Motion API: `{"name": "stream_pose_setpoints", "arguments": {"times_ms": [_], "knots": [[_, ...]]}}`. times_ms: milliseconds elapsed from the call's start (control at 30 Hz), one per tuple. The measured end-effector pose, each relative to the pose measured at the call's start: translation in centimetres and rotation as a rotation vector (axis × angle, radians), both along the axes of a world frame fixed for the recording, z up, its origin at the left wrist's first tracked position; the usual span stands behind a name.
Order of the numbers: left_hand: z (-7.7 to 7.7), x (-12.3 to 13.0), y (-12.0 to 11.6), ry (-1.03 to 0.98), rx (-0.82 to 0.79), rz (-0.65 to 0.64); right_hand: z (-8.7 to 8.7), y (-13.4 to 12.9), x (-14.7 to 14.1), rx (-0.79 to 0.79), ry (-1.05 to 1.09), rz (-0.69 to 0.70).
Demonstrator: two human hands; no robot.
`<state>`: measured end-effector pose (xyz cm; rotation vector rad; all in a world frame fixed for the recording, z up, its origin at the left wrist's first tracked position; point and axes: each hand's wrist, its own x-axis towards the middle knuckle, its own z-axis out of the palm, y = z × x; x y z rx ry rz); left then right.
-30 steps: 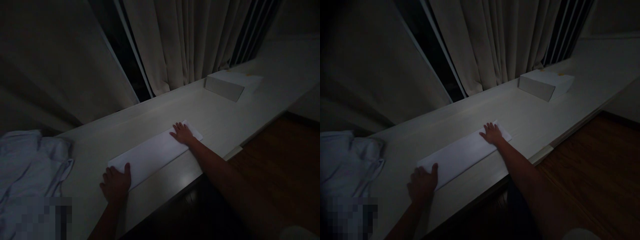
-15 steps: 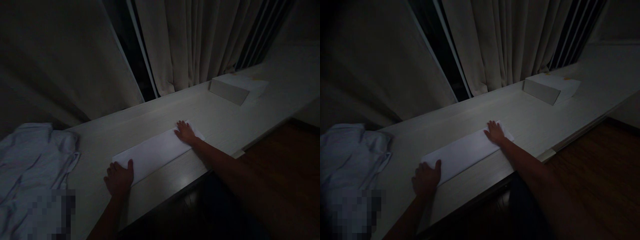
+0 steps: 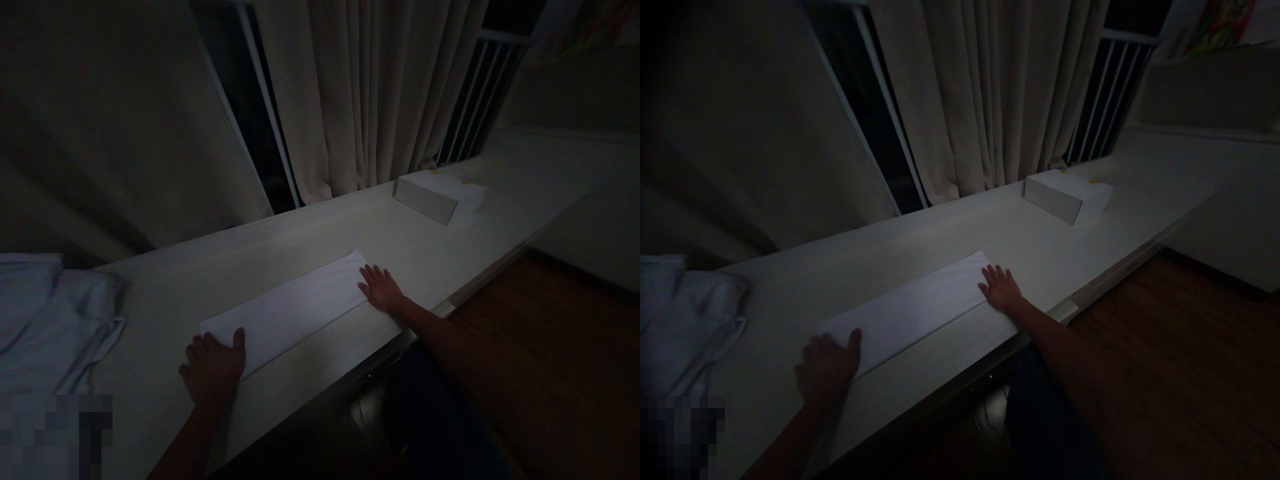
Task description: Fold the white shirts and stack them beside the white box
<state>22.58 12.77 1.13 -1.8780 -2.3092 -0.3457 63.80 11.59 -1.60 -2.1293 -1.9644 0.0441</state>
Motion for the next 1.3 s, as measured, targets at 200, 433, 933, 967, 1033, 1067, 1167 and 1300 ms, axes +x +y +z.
{"name": "stream_pose_setpoints", "arguments": {"times_ms": [200, 433, 933, 967, 1033, 1067, 1167, 1300], "knots": [[-1.1, -1.6, -2.0, 0.113, 0.051, -0.250, -0.4, -0.9, -0.1, 0.011, -0.056, -0.017], [-2.8, -5.0, -4.4, 0.080, -0.104, -0.260, -1.2, -2.3, 0.4, -0.060, -0.053, -0.001], [-3.6, -6.6, -8.5, 0.156, -0.124, -0.159, -2.2, -4.5, -0.2, -0.037, -0.037, 0.017], [-3.2, -6.5, -7.9, 0.171, -0.105, -0.163, -2.2, -4.4, -0.2, -0.043, -0.035, 0.018], [-2.0, -6.1, -6.3, 0.206, -0.043, -0.234, -2.1, -4.4, -0.3, -0.040, -0.033, 0.020], [-1.4, -5.8, -5.3, 0.212, -0.018, -0.282, -2.1, -4.4, -0.3, -0.034, -0.033, 0.021], [0.0, -5.1, -2.1, 0.171, -0.044, -0.401, -1.9, -4.6, -0.4, -0.021, -0.038, 0.022], [-0.8, -6.0, 0.6, 0.131, -0.177, -0.447, -1.7, -4.8, -0.3, -0.018, -0.044, 0.023]]}}
